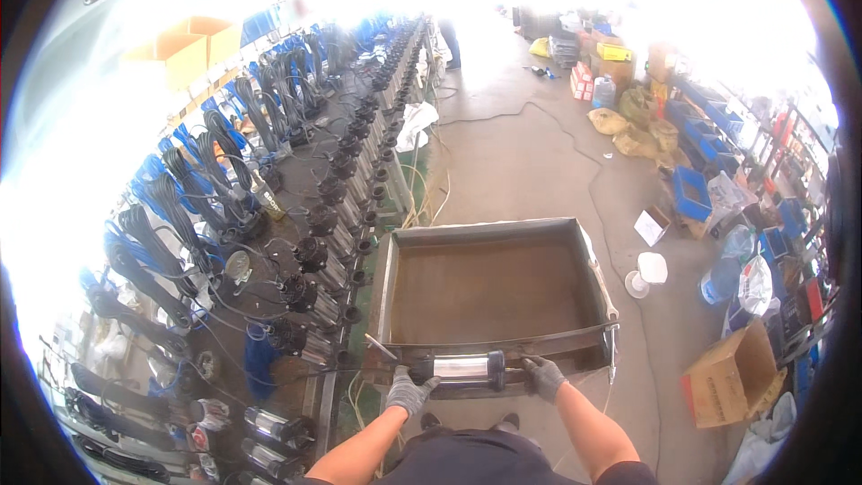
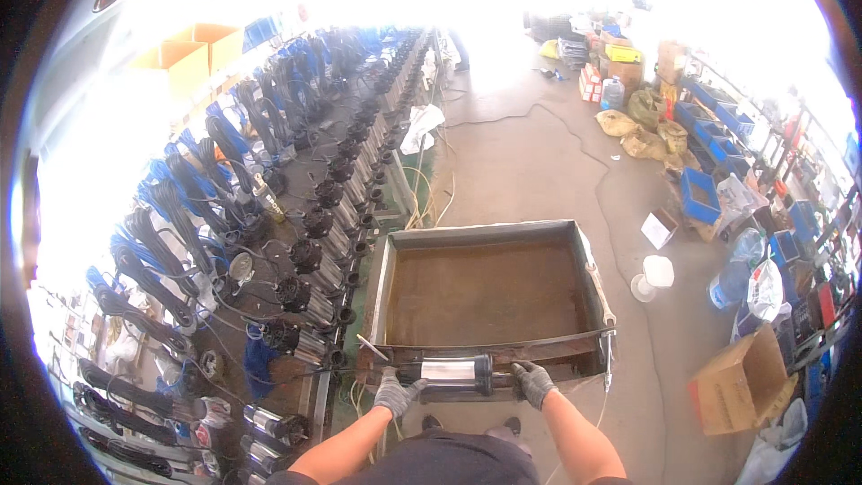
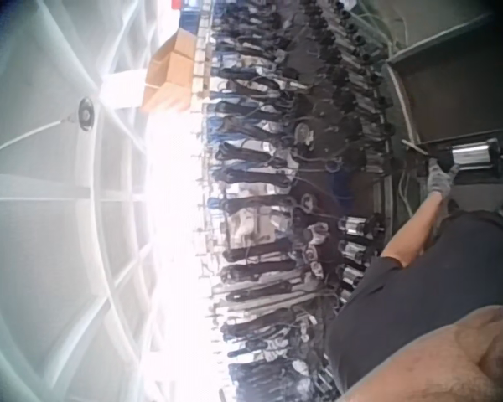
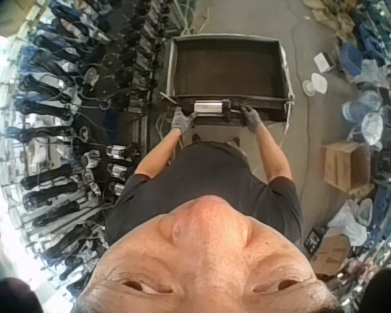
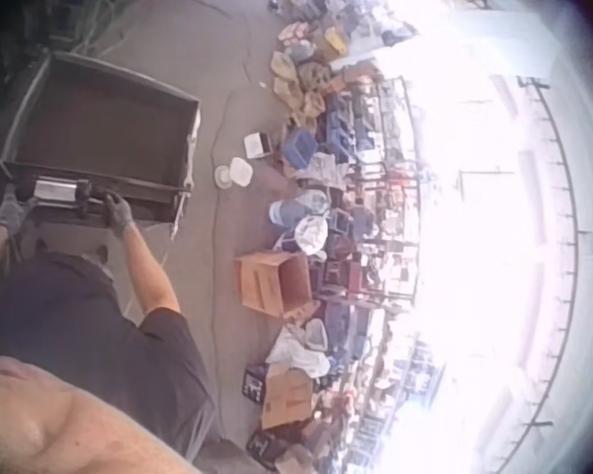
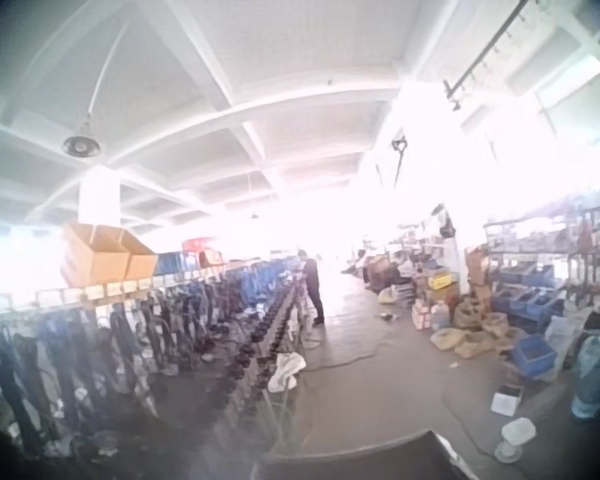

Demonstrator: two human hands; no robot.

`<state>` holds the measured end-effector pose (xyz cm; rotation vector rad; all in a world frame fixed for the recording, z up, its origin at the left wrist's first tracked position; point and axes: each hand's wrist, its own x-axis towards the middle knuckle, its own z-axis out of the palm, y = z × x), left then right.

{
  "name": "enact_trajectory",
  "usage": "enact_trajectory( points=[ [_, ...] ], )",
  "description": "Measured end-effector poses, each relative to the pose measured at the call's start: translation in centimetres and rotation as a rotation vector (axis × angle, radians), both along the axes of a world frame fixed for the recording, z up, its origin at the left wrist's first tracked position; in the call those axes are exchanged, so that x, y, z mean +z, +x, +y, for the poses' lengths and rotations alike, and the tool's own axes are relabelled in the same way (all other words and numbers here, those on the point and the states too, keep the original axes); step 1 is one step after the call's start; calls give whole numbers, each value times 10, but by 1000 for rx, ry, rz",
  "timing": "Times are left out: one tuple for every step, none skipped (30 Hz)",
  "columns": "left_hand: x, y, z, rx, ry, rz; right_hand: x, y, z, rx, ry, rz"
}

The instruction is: Inspecting or testing submersible pumps by dipping them into a tank of industrial liquid.

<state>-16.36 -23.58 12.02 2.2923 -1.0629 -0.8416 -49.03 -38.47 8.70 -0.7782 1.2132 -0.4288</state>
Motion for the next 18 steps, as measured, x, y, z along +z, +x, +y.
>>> enact_trajectory(
  points=[
    [2, 0, 0, 16, 14, -9, 7, 1, 1, 26, 1, -43],
    [3, 0, 0, 14, 28, 24, 13, 2, 2, 32, 35, -26],
    [5, 0, 0, -4, 16, 68, 18, 1, 2, 40, 67, -9],
    [6, 0, 0, 11, 42, 58, 20, -3, 3, 37, 67, -7],
    [6, 0, 0, 8, 37, 30, 20, -8, 4, 277, -140, 135],
    [6, 0, 0, -14, 7, 4, 17, -15, 4, 505, -445, 264],
    [4, 1, -1, 7, 30, 1, 10, -20, 0, 634, -653, 367],
    [2, 1, -1, 4, 20, -15, 0, -24, -2, 742, -887, 357],
    [-1, 2, -1, -16, 1, -17, -12, -27, -4, 854, -1127, 432],
    [-4, 2, -1, 1, 13, -28, -23, -31, -7, 856, -1128, 339],
    [-7, 3, -1, 4, 17, -35, -32, -33, -9, 804, -1024, 239],
    [-10, 3, 0, -15, 14, -16, -38, -35, -11, 662, -707, -12],
    [-13, 4, 1, 8, 27, -40, -42, -35, -12, 507, -384, -248],
    [-16, 5, 1, 26, 16, 14, -43, -35, -14, 339, -59, -471],
    [-18, 6, 1, 21, -29, 68, -40, -34, -14, 176, 140, -556],
    [-19, 6, 1, 41, 8, 68, -36, -32, -16, 157, 270, -679],
    [-21, 6, 0, 40, -11, 43, -30, -31, -13, 261, 20, -330],
    [-21, 6, 0, 13, -37, 34, -23, -30, -12, 382, -245, 14]
  ],
)
